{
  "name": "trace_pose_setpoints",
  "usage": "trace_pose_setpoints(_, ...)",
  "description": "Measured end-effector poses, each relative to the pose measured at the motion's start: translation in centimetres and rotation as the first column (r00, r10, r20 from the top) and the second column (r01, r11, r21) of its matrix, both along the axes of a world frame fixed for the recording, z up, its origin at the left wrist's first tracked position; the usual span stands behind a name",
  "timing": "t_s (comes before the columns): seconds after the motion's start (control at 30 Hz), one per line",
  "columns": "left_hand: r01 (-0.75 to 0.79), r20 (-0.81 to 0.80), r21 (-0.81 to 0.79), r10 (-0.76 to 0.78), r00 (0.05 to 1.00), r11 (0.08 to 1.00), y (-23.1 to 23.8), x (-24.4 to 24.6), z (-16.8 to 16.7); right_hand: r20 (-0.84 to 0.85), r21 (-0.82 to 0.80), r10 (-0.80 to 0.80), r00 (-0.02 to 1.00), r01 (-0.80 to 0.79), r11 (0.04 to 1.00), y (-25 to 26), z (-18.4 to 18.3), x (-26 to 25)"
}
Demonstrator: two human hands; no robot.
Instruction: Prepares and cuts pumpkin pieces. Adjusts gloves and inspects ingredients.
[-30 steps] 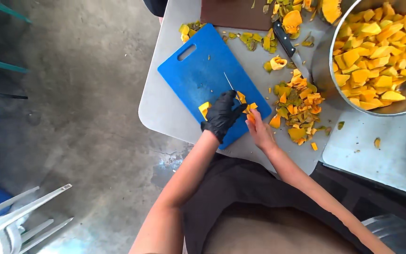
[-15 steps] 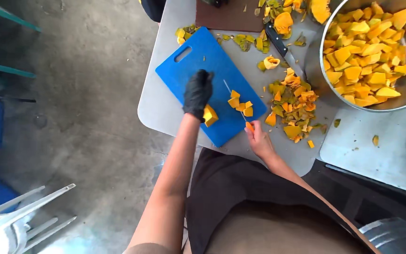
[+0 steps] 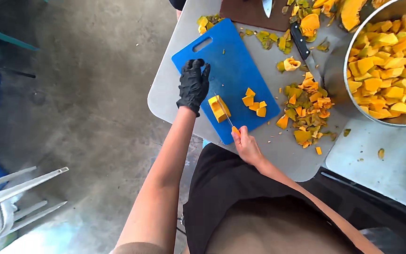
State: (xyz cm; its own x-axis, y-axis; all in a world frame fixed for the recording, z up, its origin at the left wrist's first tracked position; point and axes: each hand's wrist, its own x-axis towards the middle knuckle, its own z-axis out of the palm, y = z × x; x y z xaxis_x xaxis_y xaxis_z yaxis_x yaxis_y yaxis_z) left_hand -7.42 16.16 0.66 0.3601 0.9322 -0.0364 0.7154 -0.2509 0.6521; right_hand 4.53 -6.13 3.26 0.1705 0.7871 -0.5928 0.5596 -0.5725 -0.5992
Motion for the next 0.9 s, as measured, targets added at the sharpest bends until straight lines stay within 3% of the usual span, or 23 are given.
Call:
trace_pose_setpoints(0.13,0.215,0.005,0.032,-0.215,0.977,0.976,2.4,2.3,-0.5,0.042,-0.02,-0.041,0.998,0.042,0.999,0.7,0.0,-1.2)
trace_pose_setpoints(0.27,0.334,-0.005,0.046,-0.334,0.943,0.941,3.4,3.9,-1.9,0.137,0.009,-0.036,0.99,0.036,0.999,0.5,-0.5,-2.1)
trace_pose_setpoints(0.4,0.445,-0.091,0.004,-0.443,0.892,0.895,3.4,4.9,-4.6,0.15,-0.06,0.031,0.988,-0.022,0.998,0.6,-0.8,-1.7)
trace_pose_setpoints(0.57,0.36,-0.054,0.069,-0.357,0.932,0.93,3.2,4.8,-6.6,0.233,-0.217,0.078,0.969,-0.026,0.976,1.8,-0.7,-2.3)
trace_pose_setpoints(0.63,0.323,-0.019,0.057,-0.322,0.946,0.945,3.7,5.2,-6.6,0.252,-0.189,0.063,0.966,-0.015,0.982,2.1,-1.0,-2.0)
trace_pose_setpoints(0.9,0.333,-0.139,-0.07,-0.34,0.93,0.94,3.4,5.3,-6.4,0.211,-0.2,0.021,0.977,0.022,0.98,2.5,-1.8,-0.6)
